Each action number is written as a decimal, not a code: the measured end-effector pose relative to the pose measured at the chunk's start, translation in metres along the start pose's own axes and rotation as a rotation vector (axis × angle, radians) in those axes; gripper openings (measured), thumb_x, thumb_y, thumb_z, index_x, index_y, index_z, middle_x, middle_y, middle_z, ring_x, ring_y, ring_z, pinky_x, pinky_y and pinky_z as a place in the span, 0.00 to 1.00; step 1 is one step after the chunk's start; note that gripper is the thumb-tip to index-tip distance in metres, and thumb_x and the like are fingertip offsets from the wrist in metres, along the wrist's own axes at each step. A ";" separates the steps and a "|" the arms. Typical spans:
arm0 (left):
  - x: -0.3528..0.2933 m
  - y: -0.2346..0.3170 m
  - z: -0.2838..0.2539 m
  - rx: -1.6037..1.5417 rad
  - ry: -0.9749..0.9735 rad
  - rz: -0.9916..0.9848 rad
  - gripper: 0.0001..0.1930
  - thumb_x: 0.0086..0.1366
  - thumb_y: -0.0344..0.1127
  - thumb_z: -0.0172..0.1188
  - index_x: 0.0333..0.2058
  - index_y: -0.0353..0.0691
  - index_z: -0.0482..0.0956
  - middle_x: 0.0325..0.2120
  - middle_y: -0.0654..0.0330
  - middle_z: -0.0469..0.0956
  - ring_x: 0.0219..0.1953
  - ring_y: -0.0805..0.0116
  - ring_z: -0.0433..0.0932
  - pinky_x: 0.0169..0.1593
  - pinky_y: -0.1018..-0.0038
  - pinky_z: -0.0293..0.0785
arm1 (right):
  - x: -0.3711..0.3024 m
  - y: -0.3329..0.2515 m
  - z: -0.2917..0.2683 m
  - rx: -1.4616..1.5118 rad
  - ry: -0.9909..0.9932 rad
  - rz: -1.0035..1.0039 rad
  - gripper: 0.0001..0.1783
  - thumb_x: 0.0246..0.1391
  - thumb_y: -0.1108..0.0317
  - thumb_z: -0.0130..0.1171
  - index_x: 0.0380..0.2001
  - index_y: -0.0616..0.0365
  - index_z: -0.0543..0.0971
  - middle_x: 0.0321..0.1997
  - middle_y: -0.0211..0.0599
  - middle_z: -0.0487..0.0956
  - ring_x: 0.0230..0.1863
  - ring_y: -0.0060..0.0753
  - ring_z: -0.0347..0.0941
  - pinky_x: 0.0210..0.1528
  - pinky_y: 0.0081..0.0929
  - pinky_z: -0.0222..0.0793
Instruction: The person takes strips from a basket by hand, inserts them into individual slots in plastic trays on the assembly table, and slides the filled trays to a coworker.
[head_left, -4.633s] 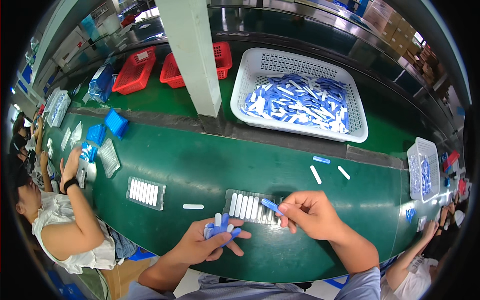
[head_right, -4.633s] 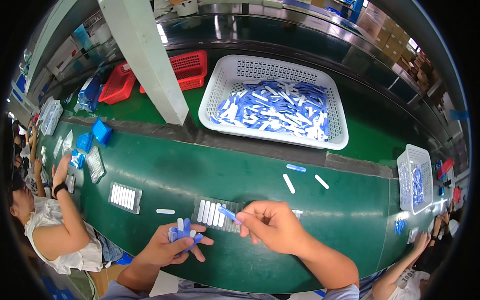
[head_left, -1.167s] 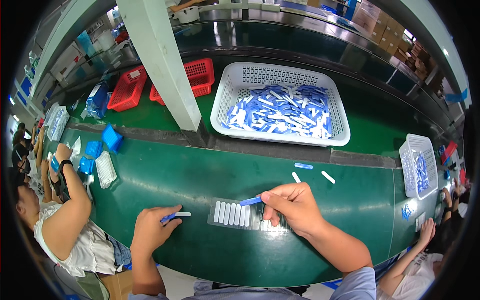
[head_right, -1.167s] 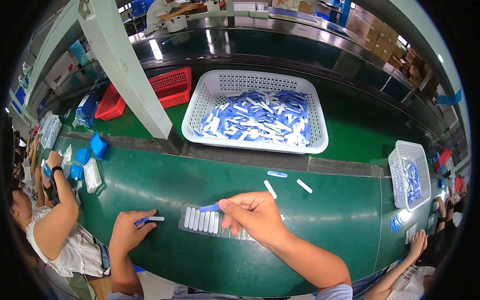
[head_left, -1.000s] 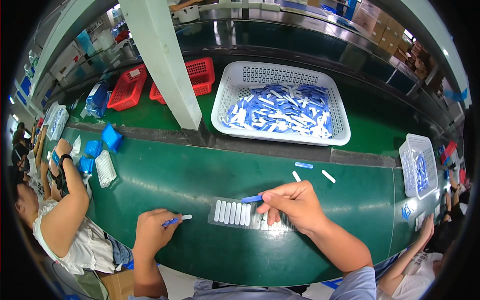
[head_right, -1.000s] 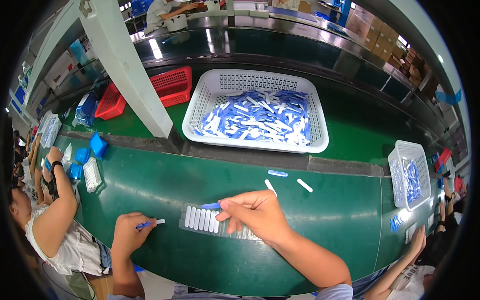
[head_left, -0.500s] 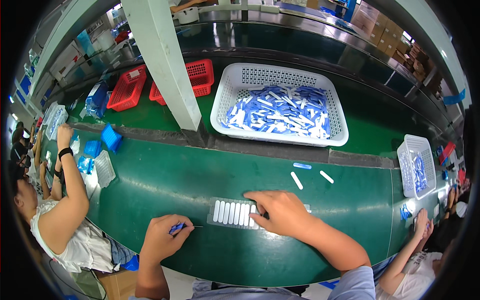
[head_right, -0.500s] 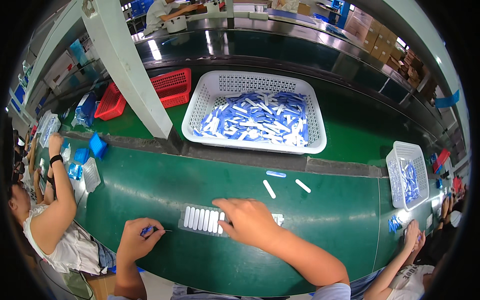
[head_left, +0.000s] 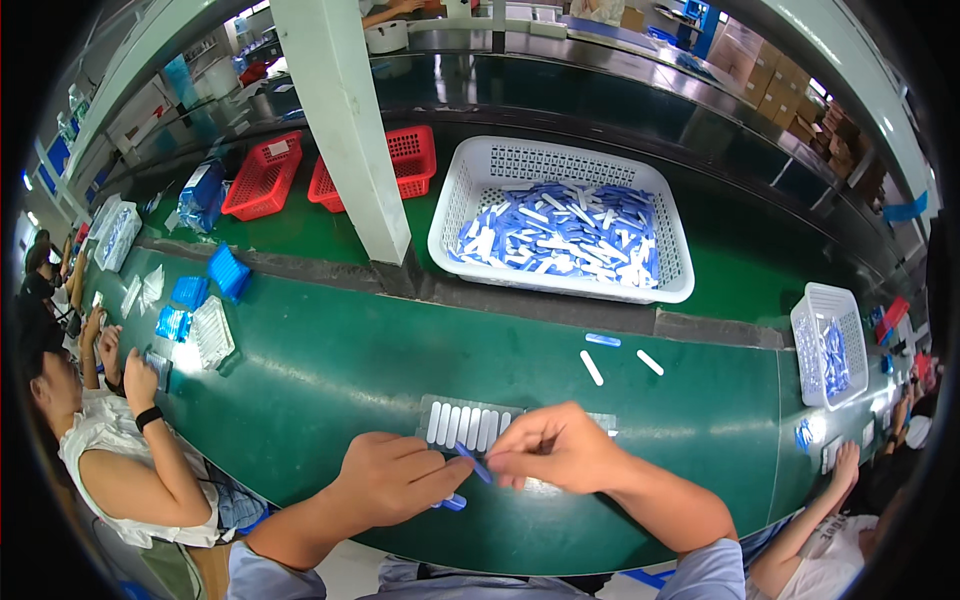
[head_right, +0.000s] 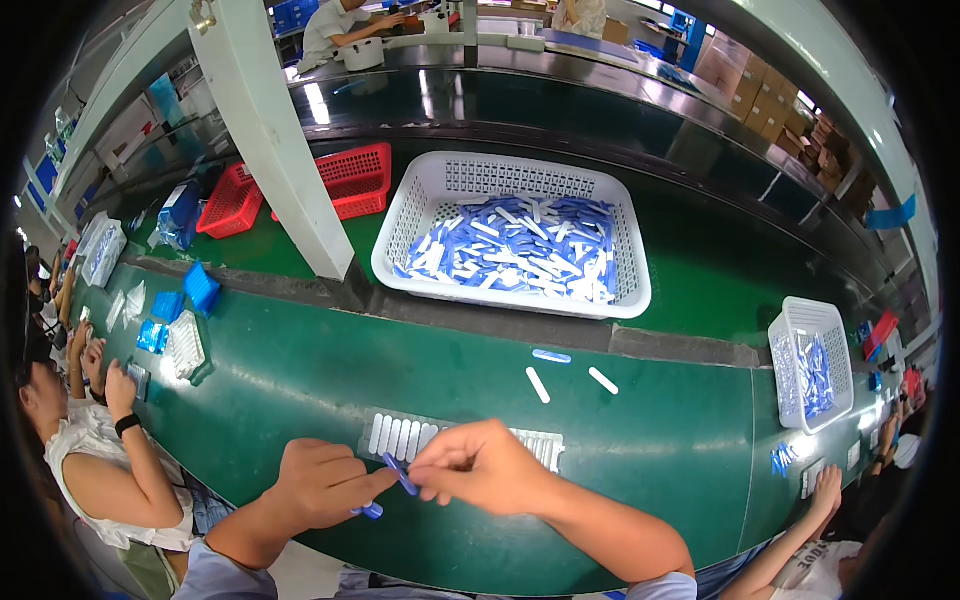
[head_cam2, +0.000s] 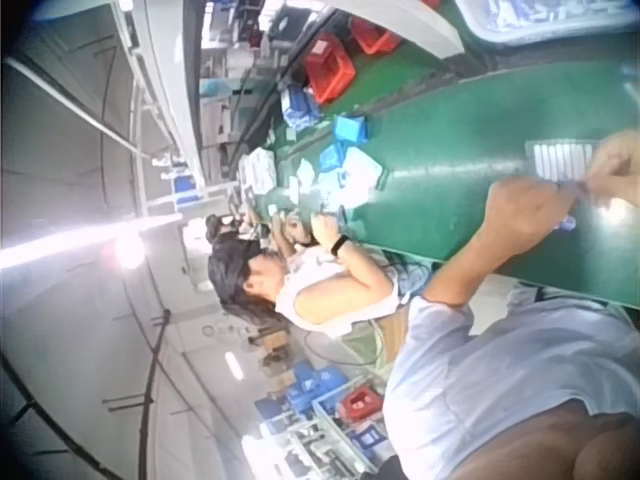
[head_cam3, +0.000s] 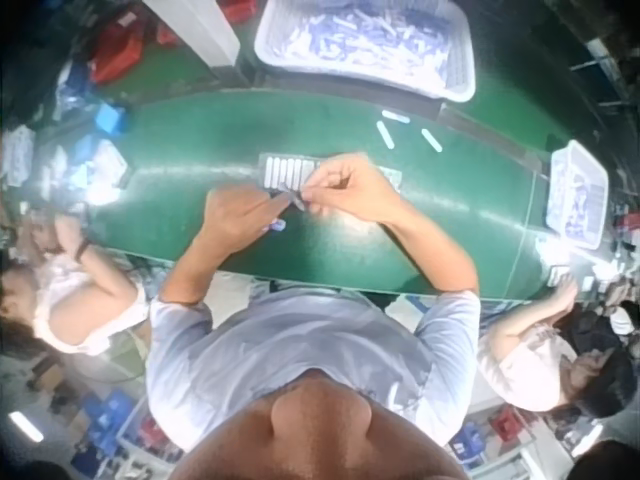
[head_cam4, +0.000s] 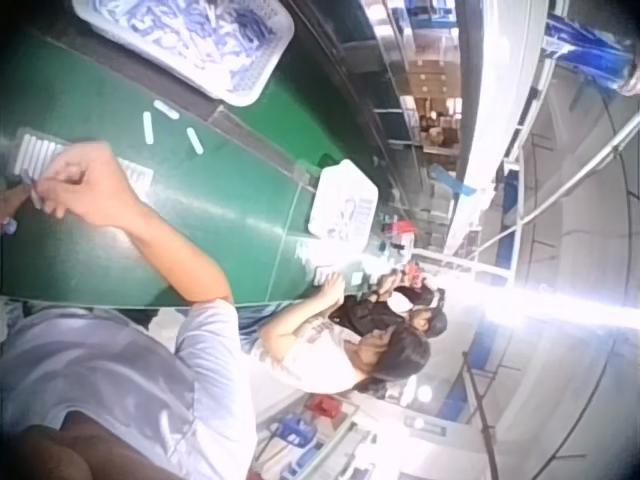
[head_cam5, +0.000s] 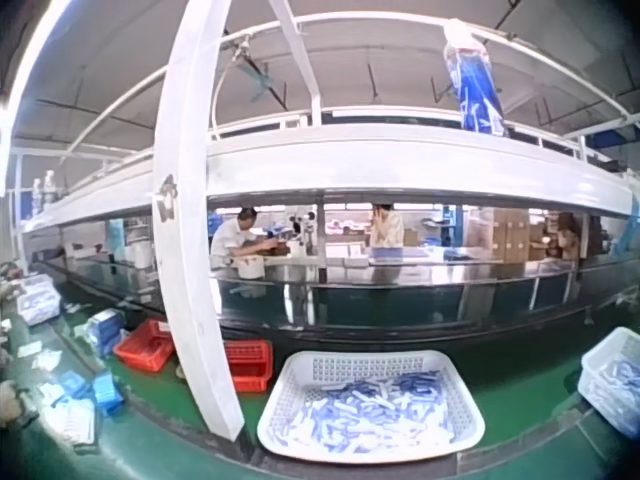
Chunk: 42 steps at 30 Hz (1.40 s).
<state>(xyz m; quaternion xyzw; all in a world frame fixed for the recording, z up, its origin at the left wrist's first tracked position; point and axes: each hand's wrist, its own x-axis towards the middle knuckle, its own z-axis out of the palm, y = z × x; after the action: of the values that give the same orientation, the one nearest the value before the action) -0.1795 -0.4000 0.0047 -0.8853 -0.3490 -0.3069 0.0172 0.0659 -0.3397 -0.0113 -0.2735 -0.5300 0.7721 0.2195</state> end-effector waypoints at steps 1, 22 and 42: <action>0.001 0.001 0.001 0.032 0.021 0.004 0.13 0.48 0.34 0.68 0.35 0.45 0.84 0.18 0.72 0.65 0.19 0.76 0.68 0.18 0.77 0.61 | 0.000 0.002 -0.003 -0.006 -0.003 -0.001 0.10 0.61 0.70 0.67 0.44 0.60 0.83 0.30 0.31 0.83 0.27 0.16 0.74 0.27 0.16 0.66; -0.021 -0.006 0.040 0.113 -0.286 -0.182 0.18 0.56 0.46 0.73 0.45 0.56 0.84 0.19 0.70 0.77 0.20 0.69 0.80 0.22 0.70 0.72 | -0.022 -0.037 -0.021 -0.074 0.227 -0.059 0.09 0.58 0.73 0.69 0.41 0.63 0.88 0.33 0.39 0.87 0.26 0.16 0.77 0.25 0.15 0.70; -0.016 0.006 0.042 -2.099 -0.495 -1.231 0.25 0.75 0.31 0.53 0.68 0.33 0.63 0.34 0.64 0.69 0.27 0.77 0.64 0.27 0.80 0.57 | -0.041 0.009 -0.012 -1.788 0.357 -0.428 0.28 0.52 0.43 0.66 0.44 0.56 0.85 0.28 0.27 0.72 0.31 0.30 0.68 0.36 0.30 0.58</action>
<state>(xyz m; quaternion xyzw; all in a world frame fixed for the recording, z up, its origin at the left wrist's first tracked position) -0.1627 -0.4041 -0.0374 -0.1942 -0.2860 -0.2195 -0.9123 0.1041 -0.3603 -0.0159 -0.3518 -0.9245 -0.0320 0.1432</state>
